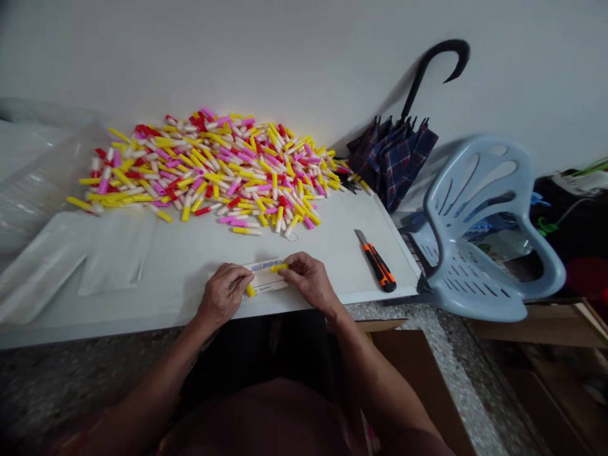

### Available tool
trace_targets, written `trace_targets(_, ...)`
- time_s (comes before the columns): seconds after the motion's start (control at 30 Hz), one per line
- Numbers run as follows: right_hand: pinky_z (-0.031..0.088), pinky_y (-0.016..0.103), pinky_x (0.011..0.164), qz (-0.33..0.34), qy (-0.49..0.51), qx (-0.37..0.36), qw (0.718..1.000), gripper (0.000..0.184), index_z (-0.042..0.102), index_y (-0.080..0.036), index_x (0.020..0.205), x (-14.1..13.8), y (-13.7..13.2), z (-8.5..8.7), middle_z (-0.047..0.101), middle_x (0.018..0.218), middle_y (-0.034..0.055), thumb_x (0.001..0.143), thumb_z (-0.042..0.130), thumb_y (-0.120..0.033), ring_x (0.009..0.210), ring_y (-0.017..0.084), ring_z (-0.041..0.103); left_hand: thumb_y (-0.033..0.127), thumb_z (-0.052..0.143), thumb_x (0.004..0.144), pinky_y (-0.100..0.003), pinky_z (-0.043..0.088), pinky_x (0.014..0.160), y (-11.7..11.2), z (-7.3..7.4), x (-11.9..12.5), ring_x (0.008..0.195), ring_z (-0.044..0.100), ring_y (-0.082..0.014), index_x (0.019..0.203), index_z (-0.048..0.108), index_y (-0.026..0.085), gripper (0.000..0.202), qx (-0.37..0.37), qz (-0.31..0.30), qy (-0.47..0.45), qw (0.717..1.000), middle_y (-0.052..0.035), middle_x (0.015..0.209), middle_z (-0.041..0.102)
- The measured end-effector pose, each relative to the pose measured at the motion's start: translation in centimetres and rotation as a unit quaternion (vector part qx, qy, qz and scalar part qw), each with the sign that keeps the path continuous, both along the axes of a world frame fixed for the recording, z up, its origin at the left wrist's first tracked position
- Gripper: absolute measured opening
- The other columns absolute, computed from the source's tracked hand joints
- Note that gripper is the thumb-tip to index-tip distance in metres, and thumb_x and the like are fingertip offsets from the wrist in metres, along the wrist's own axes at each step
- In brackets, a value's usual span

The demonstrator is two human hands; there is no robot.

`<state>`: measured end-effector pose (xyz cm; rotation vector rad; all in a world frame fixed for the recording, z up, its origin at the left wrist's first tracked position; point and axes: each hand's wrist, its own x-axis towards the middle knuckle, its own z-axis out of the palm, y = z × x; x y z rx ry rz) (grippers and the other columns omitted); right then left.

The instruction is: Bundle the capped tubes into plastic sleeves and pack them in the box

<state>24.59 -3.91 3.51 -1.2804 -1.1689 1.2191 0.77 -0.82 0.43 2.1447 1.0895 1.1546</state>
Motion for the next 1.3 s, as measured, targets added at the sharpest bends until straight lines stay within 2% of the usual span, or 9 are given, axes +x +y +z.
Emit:
trace_targets(0.1,0.059,0.032,0.077,0.013,-0.117,0.076,0.990,0.027,0.071,-0.021,0.101,-0.3,-1.3,-1.3,0.077,0.095,0.0059,0.090,0.079,-0.044,0.082,0.019,0.072,0.025,0.061,0.102,-0.038,0.051,0.084,0.0,0.1,0.0,0.088,0.063,-0.0207,0.093,0.069,0.023,0.012,0.011,-0.002,0.007,1.000,-0.0033,0.089,0.072)
trace_targets(0.2,0.057,0.030,0.075,0.024,-0.267,0.187,0.945,0.016,0.075,-0.021,0.101,-0.8,-1.7,-2.2,0.076,0.094,0.0074,0.097,0.072,-0.036,0.081,0.018,0.070,0.024,0.060,0.102,-0.038,0.051,0.085,-0.1,0.2,-0.1,0.089,0.063,-0.0206,0.094,0.069,0.022,0.012,0.016,-0.005,0.017,1.000,-0.0033,0.090,0.072)
trace_targets(0.33,0.057,0.031,0.079,0.052,-0.314,0.230,0.919,0.016,0.078,-0.020,0.103,-1.1,-1.2,-2.4,0.077,0.099,0.0103,0.099,0.070,-0.033,0.086,0.020,0.072,0.023,0.060,0.102,-0.038,0.050,0.085,0.0,0.2,-0.1,0.088,0.063,-0.0207,0.095,0.069,0.022,0.012,0.021,-0.010,0.026,0.999,-0.0031,0.091,0.073)
trace_targets(0.5,0.056,0.031,0.086,0.159,-0.277,0.163,0.933,0.016,0.080,-0.020,0.105,-0.5,0.0,-1.0,0.079,0.102,0.0085,0.100,0.068,-0.028,0.091,0.020,0.073,0.023,0.061,0.102,-0.037,0.050,0.085,0.0,0.2,0.0,0.087,0.063,-0.0207,0.093,0.069,0.023,0.012,0.021,-0.015,0.020,0.999,-0.0029,0.091,0.073)
trace_targets(0.6,0.055,0.031,0.087,0.173,-0.234,0.124,0.949,0.015,0.081,-0.020,0.098,-0.3,0.5,0.0,0.079,0.099,0.0070,0.098,0.068,-0.026,0.092,0.020,0.073,0.023,0.061,0.102,-0.038,0.050,0.086,0.0,0.3,0.0,0.088,0.063,-0.0203,0.093,0.069,0.022,0.012,0.018,-0.017,0.018,1.000,-0.0030,0.091,0.074)
trace_targets(0.77,0.051,0.026,0.072,0.164,-0.150,0.014,0.975,0.014,0.080,-0.018,0.096,-0.8,1.2,-0.2,0.076,0.087,0.0029,0.091,0.075,-0.030,0.078,0.016,0.068,0.023,0.061,0.102,-0.038,0.050,0.086,0.0,0.2,-0.1,0.090,0.063,-0.0207,0.095,0.069,0.022,0.011,0.015,-0.015,0.017,1.000,-0.0038,0.093,0.074)
trace_targets(0.9,0.047,0.022,0.064,0.220,-0.081,-0.044,0.971,0.016,0.076,-0.017,0.092,-0.6,1.6,-0.3,0.072,0.082,0.0006,0.089,0.076,-0.032,0.068,0.011,0.062,0.023,0.061,0.102,-0.038,0.050,0.085,0.0,0.3,-0.1,0.088,0.062,-0.0205,0.094,0.069,0.022,0.012,0.020,-0.013,0.019,1.000,-0.0036,0.092,0.073)
trace_targets(1.07,0.040,0.017,0.041,0.271,0.035,-0.131,0.953,0.033,0.059,-0.022,0.120,-0.3,1.7,1.0,0.075,0.118,0.0075,0.093,0.072,-0.037,0.051,0.006,0.060,0.024,0.061,0.102,-0.038,0.049,0.085,0.0,0.4,0.0,0.086,0.063,-0.0205,0.093,0.069,0.023,0.013,0.039,-0.013,0.036,0.999,-0.0027,0.091,0.073)
trace_targets(1.3,0.051,0.018,0.043,0.285,0.082,-0.154,0.942,0.049,0.045,-0.024,0.136,-1.0,1.3,1.8,0.070,0.135,0.0138,0.095,0.070,-0.032,0.062,0.012,0.073,0.026,0.061,0.103,-0.040,0.048,0.086,0.1,0.2,-0.1,0.088,0.063,-0.0213,0.093,0.069,0.022,0.014,0.046,-0.002,0.057,0.997,-0.0031,0.092,0.075)
